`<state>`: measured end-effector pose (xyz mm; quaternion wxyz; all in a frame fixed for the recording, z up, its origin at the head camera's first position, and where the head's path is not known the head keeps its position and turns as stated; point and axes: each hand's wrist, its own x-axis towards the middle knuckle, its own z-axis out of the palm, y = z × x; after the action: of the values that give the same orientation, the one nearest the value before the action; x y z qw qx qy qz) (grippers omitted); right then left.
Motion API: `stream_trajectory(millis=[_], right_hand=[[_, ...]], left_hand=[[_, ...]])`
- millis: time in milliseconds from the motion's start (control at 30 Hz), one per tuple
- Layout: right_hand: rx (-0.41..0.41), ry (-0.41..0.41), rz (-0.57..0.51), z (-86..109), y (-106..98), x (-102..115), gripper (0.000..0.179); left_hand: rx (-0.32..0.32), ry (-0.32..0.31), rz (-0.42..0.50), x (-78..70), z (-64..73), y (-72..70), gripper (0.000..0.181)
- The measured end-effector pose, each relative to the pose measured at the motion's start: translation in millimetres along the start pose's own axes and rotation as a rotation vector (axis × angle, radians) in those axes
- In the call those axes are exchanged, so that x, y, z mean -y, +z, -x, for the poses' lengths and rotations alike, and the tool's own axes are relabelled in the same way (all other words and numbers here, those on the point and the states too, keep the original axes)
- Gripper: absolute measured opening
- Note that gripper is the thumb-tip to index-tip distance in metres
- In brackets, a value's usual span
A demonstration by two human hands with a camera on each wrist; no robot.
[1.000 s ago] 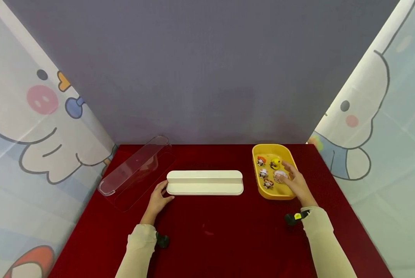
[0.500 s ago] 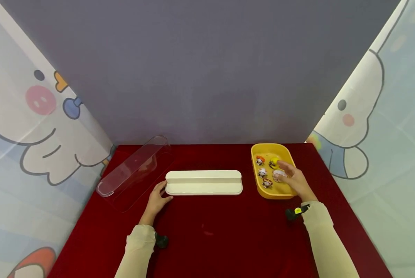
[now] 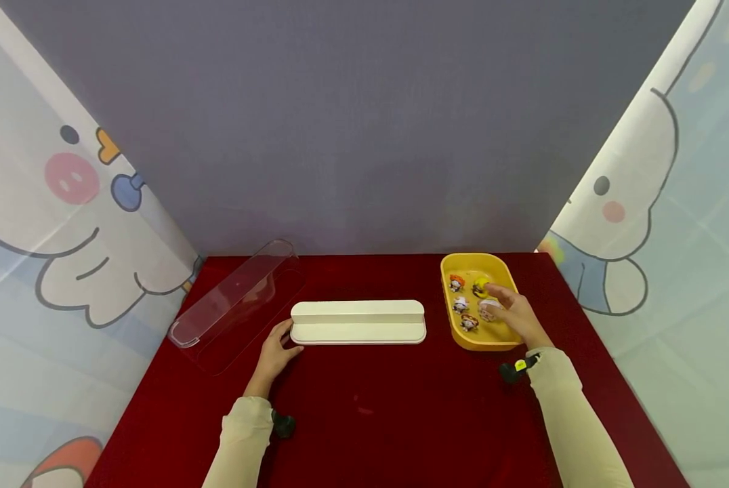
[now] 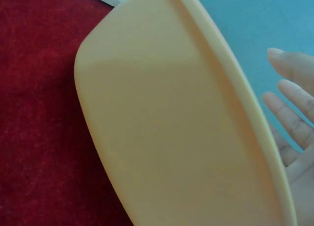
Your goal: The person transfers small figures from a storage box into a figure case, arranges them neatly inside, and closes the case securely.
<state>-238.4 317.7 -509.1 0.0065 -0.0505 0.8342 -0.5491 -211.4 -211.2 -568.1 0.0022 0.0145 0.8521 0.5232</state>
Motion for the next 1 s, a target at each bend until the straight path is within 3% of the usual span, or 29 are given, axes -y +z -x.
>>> stream_trajectory(millis=[733,1000], right_hand=[[0.040,0.049,0.001,-7.0,-3,-8,0.058],[0.048,0.082,0.023,-9.2,-3,-10,0.054]], left_hand=[[-0.023,0.047,0.016,5.1,0.2,0.6,0.072],[-0.009,0.024,0.029,5.5,0.5,0.5,0.072]])
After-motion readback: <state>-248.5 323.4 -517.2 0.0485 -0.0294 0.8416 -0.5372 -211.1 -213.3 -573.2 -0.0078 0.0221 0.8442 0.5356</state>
